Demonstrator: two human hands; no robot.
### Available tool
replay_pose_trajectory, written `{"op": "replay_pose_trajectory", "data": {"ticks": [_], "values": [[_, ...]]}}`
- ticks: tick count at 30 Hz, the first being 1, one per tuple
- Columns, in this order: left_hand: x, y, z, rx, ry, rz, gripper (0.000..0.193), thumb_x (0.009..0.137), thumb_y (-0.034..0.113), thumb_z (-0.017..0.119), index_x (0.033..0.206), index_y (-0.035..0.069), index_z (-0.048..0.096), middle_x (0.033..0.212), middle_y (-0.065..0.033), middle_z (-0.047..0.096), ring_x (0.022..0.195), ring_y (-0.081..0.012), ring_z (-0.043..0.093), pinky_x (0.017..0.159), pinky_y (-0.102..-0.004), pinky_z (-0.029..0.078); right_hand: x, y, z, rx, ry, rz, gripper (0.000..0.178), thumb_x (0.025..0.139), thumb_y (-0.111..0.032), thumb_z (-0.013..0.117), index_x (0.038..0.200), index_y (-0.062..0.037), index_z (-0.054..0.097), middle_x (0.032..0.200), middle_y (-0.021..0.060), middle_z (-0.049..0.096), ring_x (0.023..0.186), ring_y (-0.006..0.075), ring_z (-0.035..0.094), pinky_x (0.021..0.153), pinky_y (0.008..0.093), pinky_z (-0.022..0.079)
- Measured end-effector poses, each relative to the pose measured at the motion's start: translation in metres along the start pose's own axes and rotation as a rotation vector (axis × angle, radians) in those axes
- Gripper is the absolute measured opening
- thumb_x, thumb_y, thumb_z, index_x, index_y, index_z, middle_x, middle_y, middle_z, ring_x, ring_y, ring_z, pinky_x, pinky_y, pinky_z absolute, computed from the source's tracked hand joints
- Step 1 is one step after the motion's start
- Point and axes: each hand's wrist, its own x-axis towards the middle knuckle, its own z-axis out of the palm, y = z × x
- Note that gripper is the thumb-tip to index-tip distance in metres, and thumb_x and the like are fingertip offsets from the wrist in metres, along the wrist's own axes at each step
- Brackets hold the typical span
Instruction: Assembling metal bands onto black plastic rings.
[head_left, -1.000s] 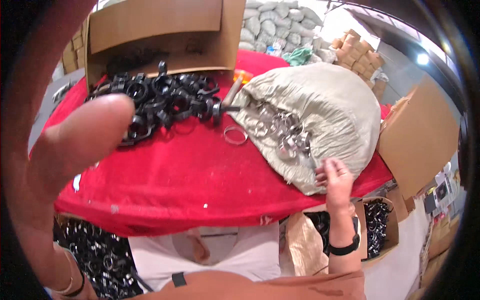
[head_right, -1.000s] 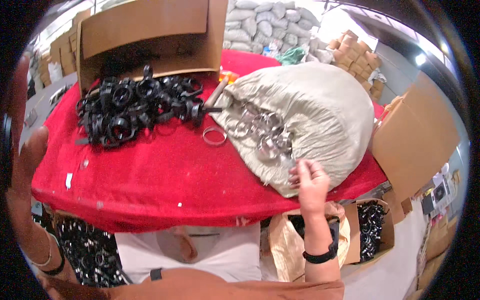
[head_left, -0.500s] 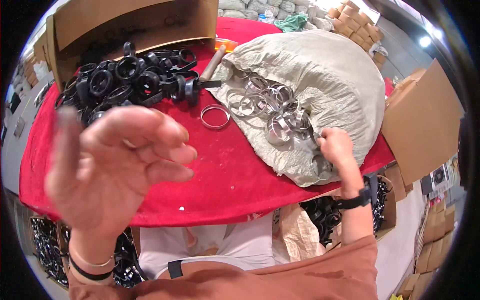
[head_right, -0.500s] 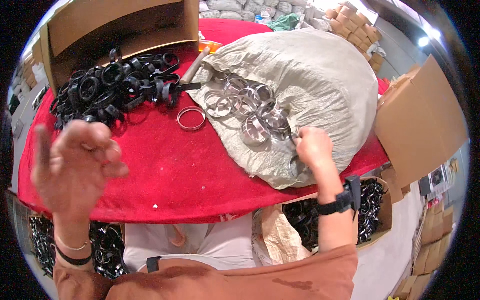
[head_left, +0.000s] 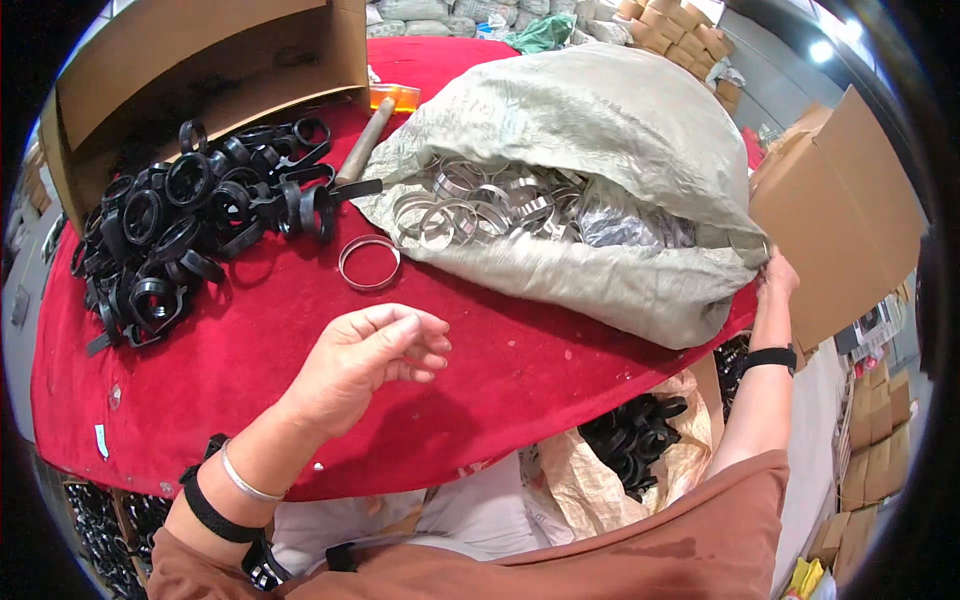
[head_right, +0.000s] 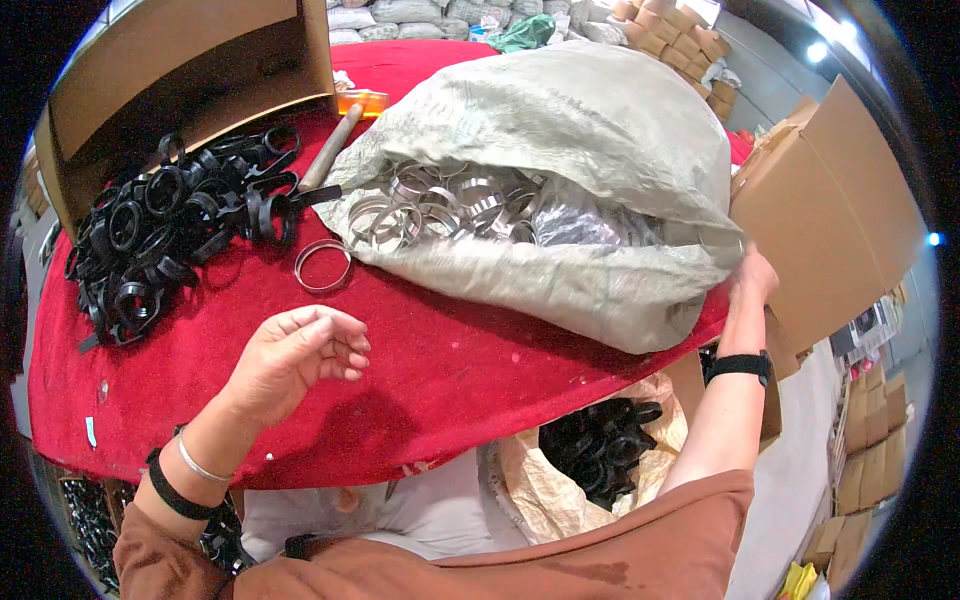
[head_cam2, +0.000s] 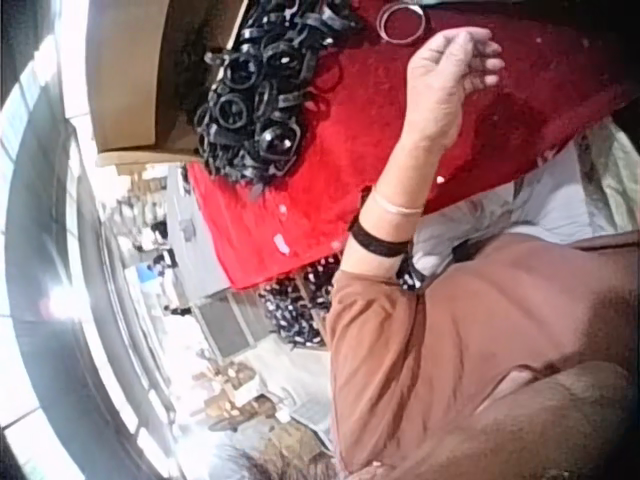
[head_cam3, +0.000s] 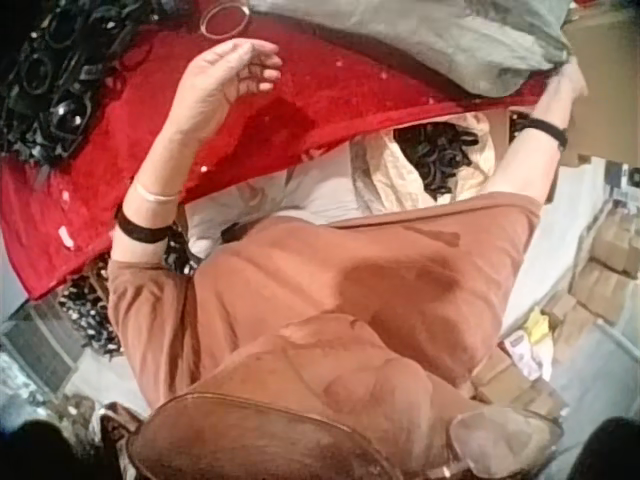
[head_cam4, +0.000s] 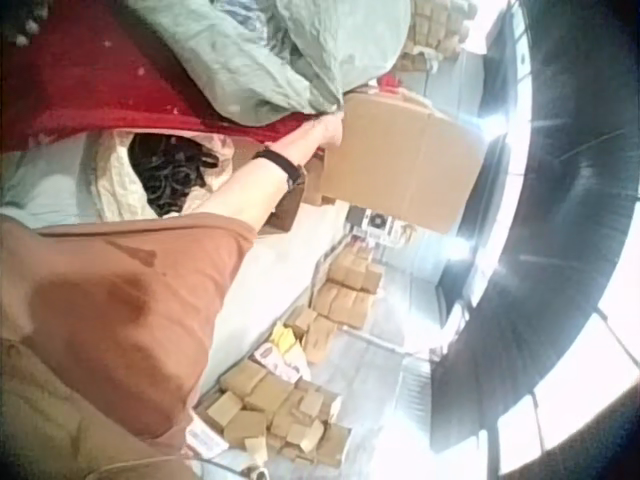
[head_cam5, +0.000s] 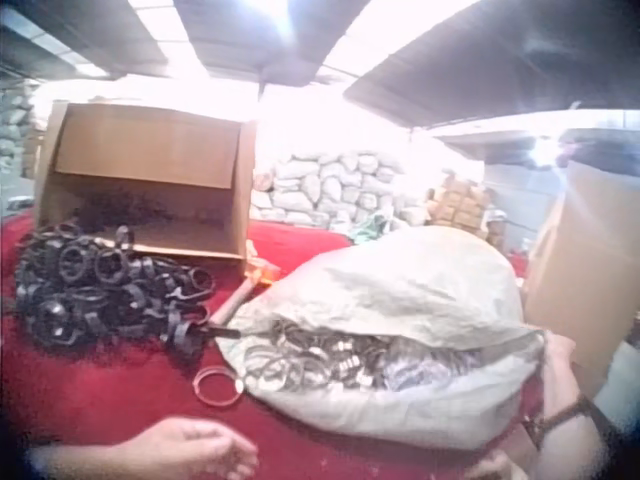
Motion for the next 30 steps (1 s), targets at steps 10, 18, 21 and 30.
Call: {"op": "replay_pose_trajectory", "data": {"ticks": [10,18,21,30], "values": [[0.042,-0.008,0.020,1.392,0.158,0.776,0.068,0.067,0.013,0.077,0.127,0.003,0.047,0.125,-0.0166,0.048,0.115,-0.0345,0.046,0.098,-0.0410,0.039,-0.196,-0.076,0.042,-0.737,-0.221,-0.944,0.031,0.075,-0.014,0.064,0.104,-0.0042,0.060,0.102,0.0163,0.060,0.095,0.0348,0.058,0.083,0.0424,0.046],[0.056,-0.064,0.026,1.669,-0.175,0.706,0.068,0.073,0.036,0.072,0.128,0.004,0.046,0.133,-0.0133,0.044,0.125,-0.0321,0.039,0.106,-0.0524,0.027,-0.333,-0.090,0.083,-0.431,-0.783,-1.409,0.025,0.068,-0.010,0.068,0.090,-0.0043,0.060,0.093,0.0110,0.057,0.086,0.0269,0.055,0.075,0.0381,0.045],[0.053,-0.075,0.019,1.678,-0.166,0.638,0.054,0.075,0.033,0.070,0.118,0.004,0.054,0.125,-0.0141,0.051,0.121,-0.0311,0.043,0.104,-0.0518,0.029,-0.356,-0.100,0.071,-0.311,-0.850,-1.439,0.020,0.071,-0.010,0.065,0.089,-0.0040,0.060,0.088,0.0094,0.057,0.081,0.0264,0.055,0.074,0.0377,0.044],[0.055,-0.079,0.021,1.640,-0.152,0.663,0.049,0.075,0.030,0.070,0.113,0.003,0.057,0.121,-0.0147,0.052,0.116,-0.0306,0.047,0.101,-0.0488,0.033,-0.366,-0.090,0.054,-0.658,-0.963,-0.754,0.024,0.089,-0.016,0.051,0.101,0.0045,0.053,0.084,0.0231,0.058,0.083,0.0409,0.060,0.074,0.0455,0.050]]}}
